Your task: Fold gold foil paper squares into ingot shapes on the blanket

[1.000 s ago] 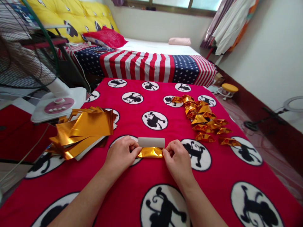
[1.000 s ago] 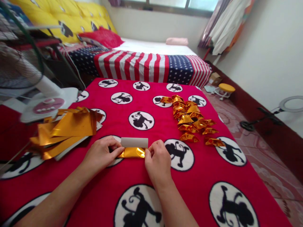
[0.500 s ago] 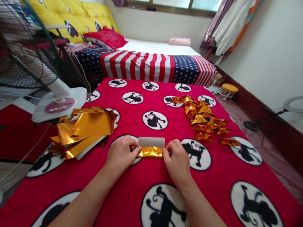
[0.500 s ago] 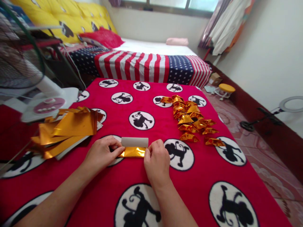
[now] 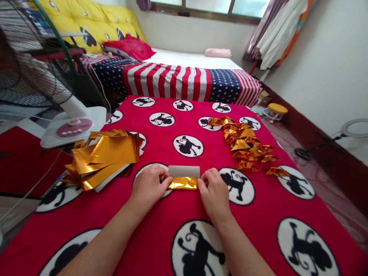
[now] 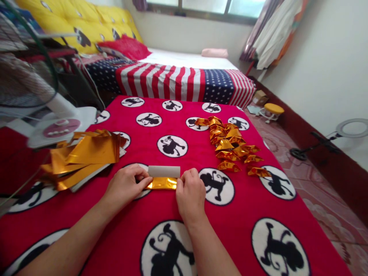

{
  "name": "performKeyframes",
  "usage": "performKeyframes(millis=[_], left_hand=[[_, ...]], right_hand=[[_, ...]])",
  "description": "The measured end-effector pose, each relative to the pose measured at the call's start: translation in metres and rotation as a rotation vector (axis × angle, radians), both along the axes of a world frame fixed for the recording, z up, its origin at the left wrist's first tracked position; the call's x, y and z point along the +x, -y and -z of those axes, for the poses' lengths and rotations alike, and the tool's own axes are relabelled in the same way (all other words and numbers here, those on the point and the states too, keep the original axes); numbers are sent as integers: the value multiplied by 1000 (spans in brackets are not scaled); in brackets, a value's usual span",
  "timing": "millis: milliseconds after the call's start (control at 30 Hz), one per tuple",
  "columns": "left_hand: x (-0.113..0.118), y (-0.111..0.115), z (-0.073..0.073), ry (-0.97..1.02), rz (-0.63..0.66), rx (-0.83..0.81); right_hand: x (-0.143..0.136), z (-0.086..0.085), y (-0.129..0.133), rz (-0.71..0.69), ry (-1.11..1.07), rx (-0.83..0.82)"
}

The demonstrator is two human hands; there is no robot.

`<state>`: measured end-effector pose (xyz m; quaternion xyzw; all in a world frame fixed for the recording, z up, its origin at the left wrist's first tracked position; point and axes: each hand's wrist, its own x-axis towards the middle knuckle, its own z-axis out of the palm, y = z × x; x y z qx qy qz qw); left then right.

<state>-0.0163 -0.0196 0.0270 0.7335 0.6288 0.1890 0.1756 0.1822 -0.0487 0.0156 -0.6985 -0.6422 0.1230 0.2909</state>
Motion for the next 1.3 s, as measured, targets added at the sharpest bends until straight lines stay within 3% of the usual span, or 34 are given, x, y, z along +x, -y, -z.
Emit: performKeyframes(millis=[300, 600, 933, 1300], left_hand=[[3, 4, -2, -15, -42, 10], [6, 6, -1, 31, 175, 44], [15, 11, -5, -66, 41, 63], [10, 10, -6, -19, 89, -10]], right_hand=[[1, 4, 0, 16, -39, 22], [-1, 6, 1, -95, -21, 58], [-18, -3, 0, 35, 185, 4], [-20, 2, 10, 23, 253, -5]])
